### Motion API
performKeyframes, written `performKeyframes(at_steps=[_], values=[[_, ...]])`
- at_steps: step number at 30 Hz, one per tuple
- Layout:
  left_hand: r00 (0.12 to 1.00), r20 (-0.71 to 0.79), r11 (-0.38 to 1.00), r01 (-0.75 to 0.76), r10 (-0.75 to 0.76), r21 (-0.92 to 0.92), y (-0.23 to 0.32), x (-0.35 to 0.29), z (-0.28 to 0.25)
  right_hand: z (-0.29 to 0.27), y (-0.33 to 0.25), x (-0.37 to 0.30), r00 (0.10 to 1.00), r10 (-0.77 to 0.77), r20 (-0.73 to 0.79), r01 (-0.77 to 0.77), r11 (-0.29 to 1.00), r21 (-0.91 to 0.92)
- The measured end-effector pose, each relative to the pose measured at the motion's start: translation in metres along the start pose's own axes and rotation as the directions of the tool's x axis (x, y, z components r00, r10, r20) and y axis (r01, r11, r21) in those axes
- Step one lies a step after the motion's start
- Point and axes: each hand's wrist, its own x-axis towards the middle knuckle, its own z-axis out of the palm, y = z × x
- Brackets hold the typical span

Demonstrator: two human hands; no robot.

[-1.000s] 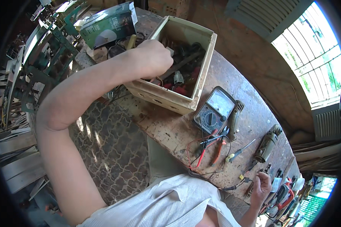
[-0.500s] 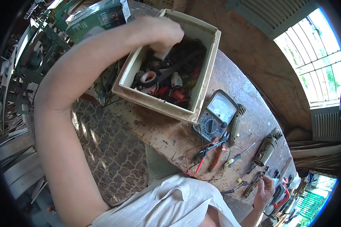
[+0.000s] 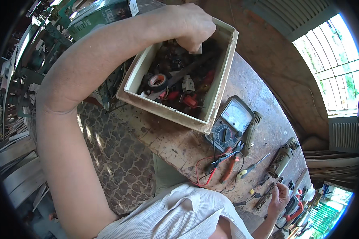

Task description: The person removes tape from the electrical switch of a disassembled tool, walks across the workshop to retrieve plastic wrapping and a lighter, wraps the plastic around the switch wiring, and heats it with the lighter.

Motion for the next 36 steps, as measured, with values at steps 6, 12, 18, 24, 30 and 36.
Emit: performKeyframes(at_steps=[6,12,18,24,30,36], values=[[0.999,0.033,0.965,-0.021,0.031,-0.262,-0.018,-0.038,-0.058,-0.003,0.003,0.001,1.000,0.030,-0.009,-0.030,1.000,-0.008],[0.999,-0.011,0.994,0.041,-0.042,-0.097,-0.013,-0.067,-0.036,-0.004,0.004,0.012,0.999,0.040,0.011,-0.040,0.999,-0.032],[0.985,0.114,0.971,-0.151,0.131,0.184,0.022,-0.043,0.025,-0.006,0.016,0.018,1.000,0.018,0.022,-0.017,0.999,-0.045],[0.914,0.131,0.907,-0.345,0.383,-0.241,0.065,-0.022,0.031,-0.005,0.000,0.014,1.000,0.002,0.024,0.001,0.996,-0.091],[0.946,0.114,0.922,-0.263,0.305,-0.284,0.060,-0.025,0.063,-0.004,0.030,0.016,0.997,-0.081,-0.016,0.079,0.993,-0.090],[0.866,-0.355,0.825,0.109,-0.353,-0.555,-0.014,-0.120,-0.036,-0.008,0.017,0.014,0.996,-0.091,-0.022,0.088,0.992,-0.091]])
